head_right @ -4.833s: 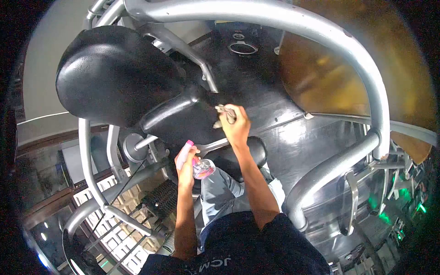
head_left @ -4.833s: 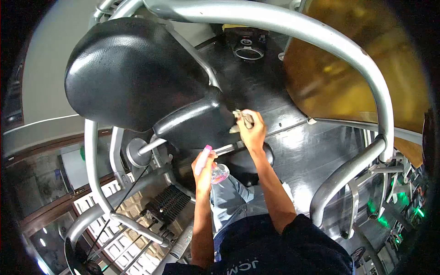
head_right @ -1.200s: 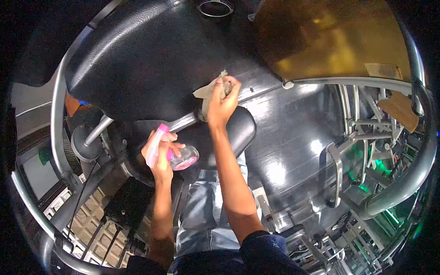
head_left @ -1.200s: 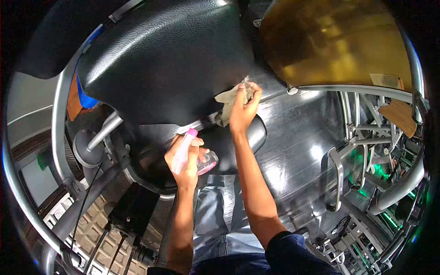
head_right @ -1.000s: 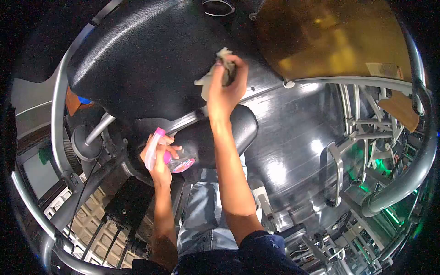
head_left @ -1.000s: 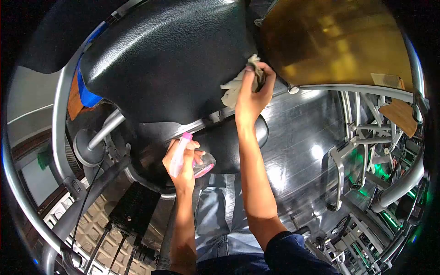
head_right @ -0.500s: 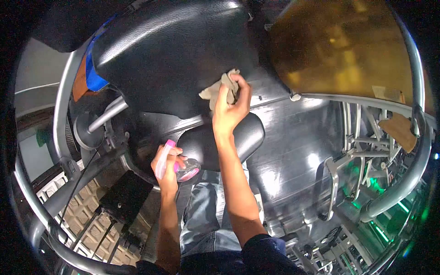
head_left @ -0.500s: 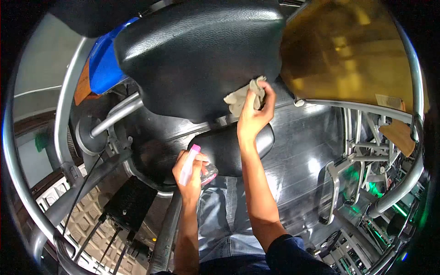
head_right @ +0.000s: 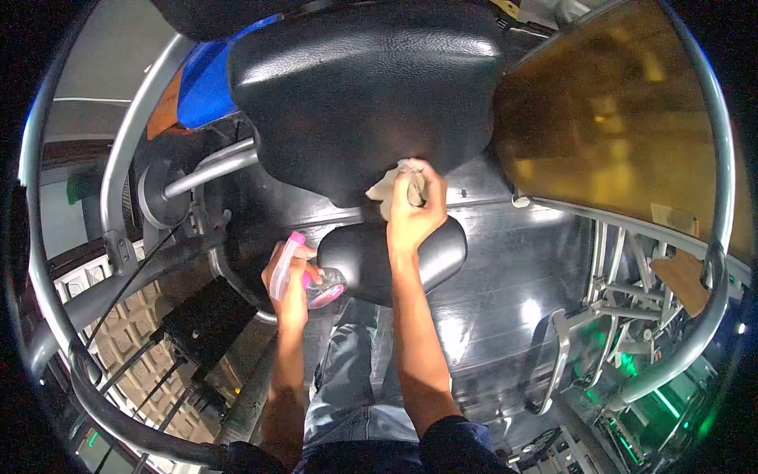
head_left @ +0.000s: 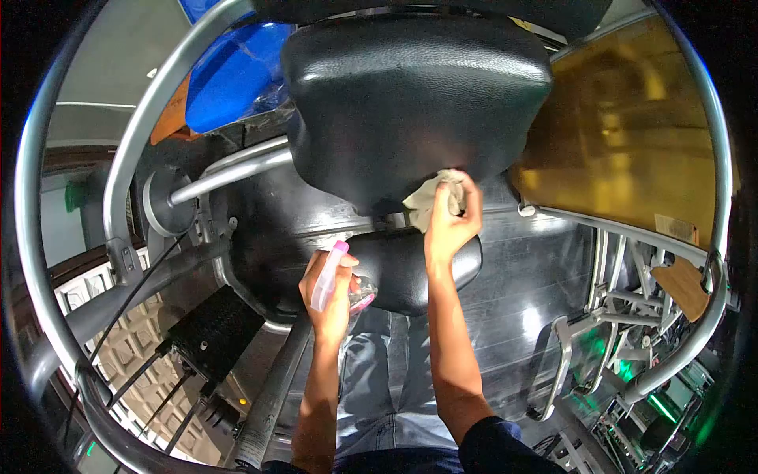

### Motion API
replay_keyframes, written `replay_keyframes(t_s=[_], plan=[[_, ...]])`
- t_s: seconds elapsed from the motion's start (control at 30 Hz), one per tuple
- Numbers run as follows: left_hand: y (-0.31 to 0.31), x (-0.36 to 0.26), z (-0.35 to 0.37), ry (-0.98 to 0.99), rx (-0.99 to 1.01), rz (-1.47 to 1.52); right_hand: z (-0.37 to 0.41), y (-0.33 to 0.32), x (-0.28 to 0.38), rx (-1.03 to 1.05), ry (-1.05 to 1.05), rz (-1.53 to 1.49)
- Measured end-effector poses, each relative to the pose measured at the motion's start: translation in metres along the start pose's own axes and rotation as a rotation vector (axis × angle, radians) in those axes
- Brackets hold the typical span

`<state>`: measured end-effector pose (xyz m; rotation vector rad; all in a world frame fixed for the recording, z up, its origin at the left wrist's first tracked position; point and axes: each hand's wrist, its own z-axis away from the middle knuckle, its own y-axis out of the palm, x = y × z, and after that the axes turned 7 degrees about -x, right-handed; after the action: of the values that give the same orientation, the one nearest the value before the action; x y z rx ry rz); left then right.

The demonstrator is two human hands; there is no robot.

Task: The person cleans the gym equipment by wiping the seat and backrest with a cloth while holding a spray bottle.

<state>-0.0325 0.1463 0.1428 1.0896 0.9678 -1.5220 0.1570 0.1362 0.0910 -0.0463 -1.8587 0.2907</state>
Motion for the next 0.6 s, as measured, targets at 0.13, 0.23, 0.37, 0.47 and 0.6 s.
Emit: replay_keyframes(t_s=[0.13, 0.23, 0.37, 0.47, 0.6], plan=[[-0.003, 0.000, -0.002, 0.030, -0.040, -0.018, -0.012, 0.009, 0.034, -0.018, -0.115, -0.037], [-0.005, 0.002, -0.001, 0.028, -0.053, -0.010, -0.006, 0.015, 0.040, 0.071, -0.275, -0.037], [-0.004, -0.005, 0.001, -0.042, -0.065, 0.015, 0.011, 0.011, 0.015, 0.243, -0.205, -0.096], [-0.003, -0.007, 0.000, -0.023, -0.055, 0.036, 0.011, -0.003, -0.002, 0.335, -0.151, 0.023], [-0.004, -0.004, -0.004, -0.003, -0.038, 0.047, -0.007, -0.010, 0.016, 0.293, -0.170, 0.102]])
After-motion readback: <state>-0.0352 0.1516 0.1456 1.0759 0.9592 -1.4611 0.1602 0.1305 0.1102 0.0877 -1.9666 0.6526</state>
